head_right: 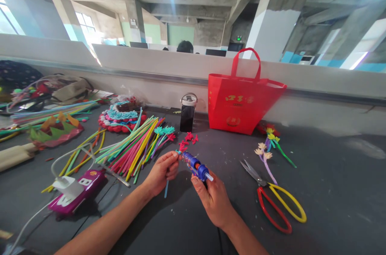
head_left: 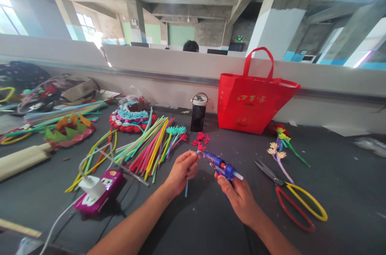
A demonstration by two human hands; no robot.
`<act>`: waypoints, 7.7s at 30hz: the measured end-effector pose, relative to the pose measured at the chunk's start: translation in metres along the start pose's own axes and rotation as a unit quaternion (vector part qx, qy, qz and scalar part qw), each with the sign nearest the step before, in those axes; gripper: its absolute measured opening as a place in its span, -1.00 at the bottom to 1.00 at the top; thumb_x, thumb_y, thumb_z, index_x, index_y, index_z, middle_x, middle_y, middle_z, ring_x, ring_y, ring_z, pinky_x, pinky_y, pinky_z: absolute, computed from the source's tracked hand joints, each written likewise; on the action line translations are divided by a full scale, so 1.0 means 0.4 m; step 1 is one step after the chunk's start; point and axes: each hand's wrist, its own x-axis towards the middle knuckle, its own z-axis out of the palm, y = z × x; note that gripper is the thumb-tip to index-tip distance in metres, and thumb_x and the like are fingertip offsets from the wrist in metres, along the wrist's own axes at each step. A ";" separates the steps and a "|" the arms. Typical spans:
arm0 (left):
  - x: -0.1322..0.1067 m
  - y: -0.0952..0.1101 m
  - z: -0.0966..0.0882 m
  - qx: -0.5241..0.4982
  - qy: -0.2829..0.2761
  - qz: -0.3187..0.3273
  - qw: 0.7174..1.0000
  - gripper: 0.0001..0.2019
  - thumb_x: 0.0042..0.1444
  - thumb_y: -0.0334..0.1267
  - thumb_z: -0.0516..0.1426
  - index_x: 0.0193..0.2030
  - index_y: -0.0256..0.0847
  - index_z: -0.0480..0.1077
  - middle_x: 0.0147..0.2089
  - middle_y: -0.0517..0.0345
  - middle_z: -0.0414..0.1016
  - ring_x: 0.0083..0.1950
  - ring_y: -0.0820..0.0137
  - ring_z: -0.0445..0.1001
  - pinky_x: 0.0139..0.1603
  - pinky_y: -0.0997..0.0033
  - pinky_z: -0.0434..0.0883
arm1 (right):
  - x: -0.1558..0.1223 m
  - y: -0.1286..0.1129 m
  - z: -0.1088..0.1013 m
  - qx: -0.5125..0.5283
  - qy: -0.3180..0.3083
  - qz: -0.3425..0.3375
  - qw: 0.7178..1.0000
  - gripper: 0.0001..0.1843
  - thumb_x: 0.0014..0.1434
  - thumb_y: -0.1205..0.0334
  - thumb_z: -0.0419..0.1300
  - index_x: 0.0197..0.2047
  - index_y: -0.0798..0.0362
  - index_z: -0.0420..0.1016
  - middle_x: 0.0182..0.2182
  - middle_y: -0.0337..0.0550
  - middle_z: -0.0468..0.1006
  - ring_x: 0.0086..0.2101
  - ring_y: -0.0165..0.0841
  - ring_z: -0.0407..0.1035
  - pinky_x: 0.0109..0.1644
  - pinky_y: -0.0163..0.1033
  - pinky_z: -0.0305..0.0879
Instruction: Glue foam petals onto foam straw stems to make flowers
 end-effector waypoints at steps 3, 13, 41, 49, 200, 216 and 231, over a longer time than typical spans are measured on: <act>0.000 0.000 -0.002 0.000 0.000 0.001 1.000 -0.71 0.08 -0.05 0.21 -0.32 -0.26 0.34 -0.64 0.43 0.02 -0.67 0.67 -0.14 -0.66 0.57 -0.18 | 0.001 -0.004 -0.002 -0.007 0.001 -0.007 1.000 -0.62 0.35 -0.01 -0.05 -0.28 0.04 0.44 -0.45 -0.17 0.52 -0.46 -0.35 0.39 -0.35 -0.30 0.30; -0.001 0.000 -0.003 0.002 0.007 0.004 1.000 -0.72 0.07 -0.06 0.23 -0.33 -0.26 0.35 -0.63 0.43 0.01 -0.67 0.66 -0.15 -0.66 0.57 -0.18 | 0.003 -0.017 -0.009 -0.029 0.018 -0.018 0.999 -0.59 0.35 -0.03 -0.07 -0.35 0.03 0.41 -0.50 -0.16 0.51 -0.48 -0.34 0.40 -0.39 -0.29 0.28; -0.003 0.001 0.000 0.003 0.005 0.003 1.000 -0.73 0.08 -0.08 0.22 -0.33 -0.26 0.34 -0.63 0.44 0.01 -0.67 0.67 -0.15 -0.65 0.57 -0.19 | 0.002 -0.015 -0.001 -0.055 0.026 -0.024 0.998 -0.59 0.34 -0.02 -0.06 -0.37 0.02 0.42 -0.49 -0.15 0.52 -0.46 -0.31 0.40 -0.37 -0.28 0.27; 0.001 -0.006 -0.005 -0.006 -0.003 0.006 1.000 -0.75 0.11 -0.10 0.20 -0.33 -0.26 0.34 -0.64 0.44 -0.02 -0.67 0.66 -0.16 -0.65 0.56 -0.20 | 0.000 -0.013 -0.002 -0.053 0.019 -0.021 0.998 -0.59 0.35 0.00 -0.06 -0.40 0.02 0.39 -0.52 -0.18 0.49 -0.49 -0.34 0.38 -0.40 -0.28 0.23; 0.016 0.008 -0.039 -0.049 0.036 0.003 0.998 -0.82 0.07 -0.17 0.12 -0.43 -0.23 0.27 -0.65 0.46 -0.14 -0.65 0.62 -0.24 -0.65 0.54 -0.21 | 0.265 -0.063 -0.032 -0.002 0.119 -0.097 0.988 -0.77 0.15 0.25 0.20 -0.09 0.03 0.41 -0.31 -0.20 0.51 -0.31 -0.35 0.40 -0.13 -0.22 0.34; -0.001 0.021 -0.023 -0.089 -0.022 0.087 0.992 -0.89 0.08 -0.25 0.19 -0.36 -0.25 0.39 -0.62 0.36 0.11 -0.64 0.61 -0.01 -0.65 0.57 0.02 | 0.209 -0.156 -0.155 -0.044 0.164 -0.108 0.980 -0.88 0.18 0.18 0.21 -0.22 -0.01 0.52 -0.32 -0.22 0.58 -0.32 -0.33 0.46 -0.19 -0.25 0.36; -0.009 0.019 -0.014 -0.103 -0.018 0.096 0.990 -0.82 -0.05 -0.27 0.31 -0.39 -0.25 0.39 -0.55 0.32 0.24 -0.60 0.61 0.09 -0.59 0.54 0.10 | 0.226 -0.132 -0.095 -0.082 -0.017 -0.100 0.991 -0.93 0.20 0.25 0.17 -0.26 -0.04 0.49 -0.36 -0.28 0.56 -0.36 -0.36 0.44 -0.25 -0.29 0.34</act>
